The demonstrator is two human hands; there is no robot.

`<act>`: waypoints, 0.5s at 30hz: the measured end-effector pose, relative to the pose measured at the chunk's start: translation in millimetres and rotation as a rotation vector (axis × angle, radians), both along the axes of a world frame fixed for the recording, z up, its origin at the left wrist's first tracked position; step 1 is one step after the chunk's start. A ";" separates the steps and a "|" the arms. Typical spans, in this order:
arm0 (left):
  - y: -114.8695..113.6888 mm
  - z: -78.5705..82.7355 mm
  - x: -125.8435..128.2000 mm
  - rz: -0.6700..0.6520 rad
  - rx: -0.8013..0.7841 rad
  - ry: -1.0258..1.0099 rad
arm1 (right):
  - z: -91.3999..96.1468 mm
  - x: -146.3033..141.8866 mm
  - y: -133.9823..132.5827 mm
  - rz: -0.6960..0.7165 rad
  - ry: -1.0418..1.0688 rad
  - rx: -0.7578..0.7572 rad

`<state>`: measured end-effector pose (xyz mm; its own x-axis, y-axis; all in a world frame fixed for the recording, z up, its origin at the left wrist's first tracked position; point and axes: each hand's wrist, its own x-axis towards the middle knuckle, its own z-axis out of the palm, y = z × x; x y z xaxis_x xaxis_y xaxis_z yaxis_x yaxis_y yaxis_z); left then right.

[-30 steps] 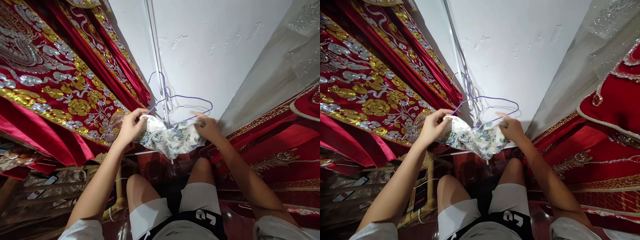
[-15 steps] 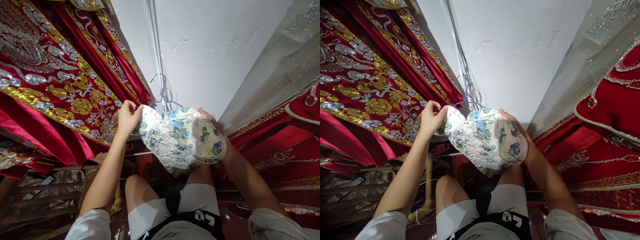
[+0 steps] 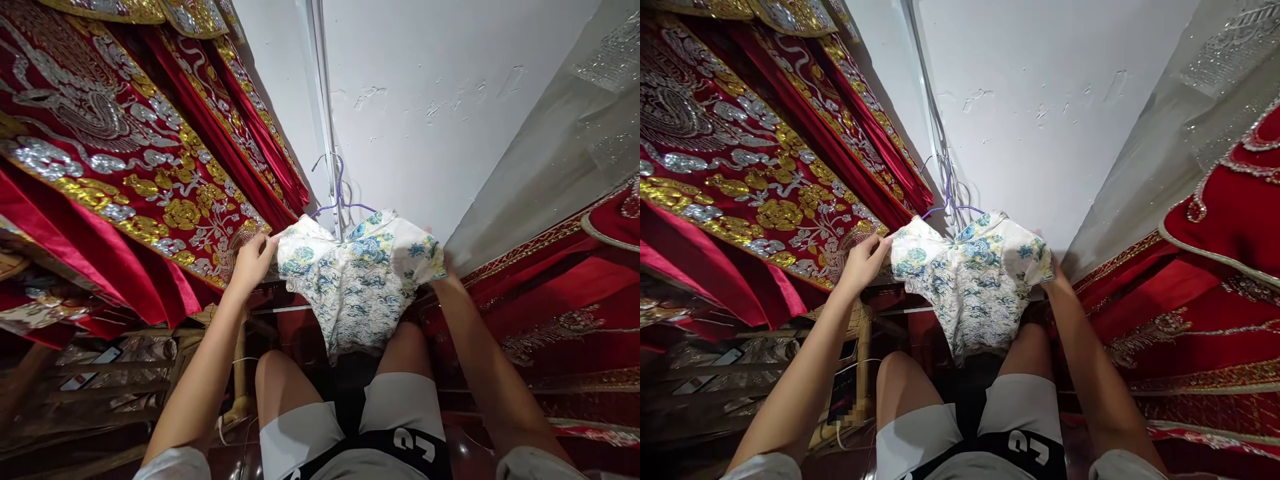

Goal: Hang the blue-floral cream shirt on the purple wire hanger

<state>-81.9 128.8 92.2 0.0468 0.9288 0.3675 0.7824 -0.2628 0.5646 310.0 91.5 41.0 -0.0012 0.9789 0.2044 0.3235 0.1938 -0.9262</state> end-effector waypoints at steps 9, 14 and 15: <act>20.7 21.0 11.8 -0.050 0.261 -0.396 | 53.6 9.0 -23.1 -0.221 0.310 0.034; 8.5 28.2 17.4 -0.288 0.319 0.153 | 32.6 1.5 -77.3 -0.206 0.462 -0.027; 7.3 15.0 20.3 -0.287 0.313 0.196 | 25.9 -4.4 -90.1 -0.041 0.467 -0.120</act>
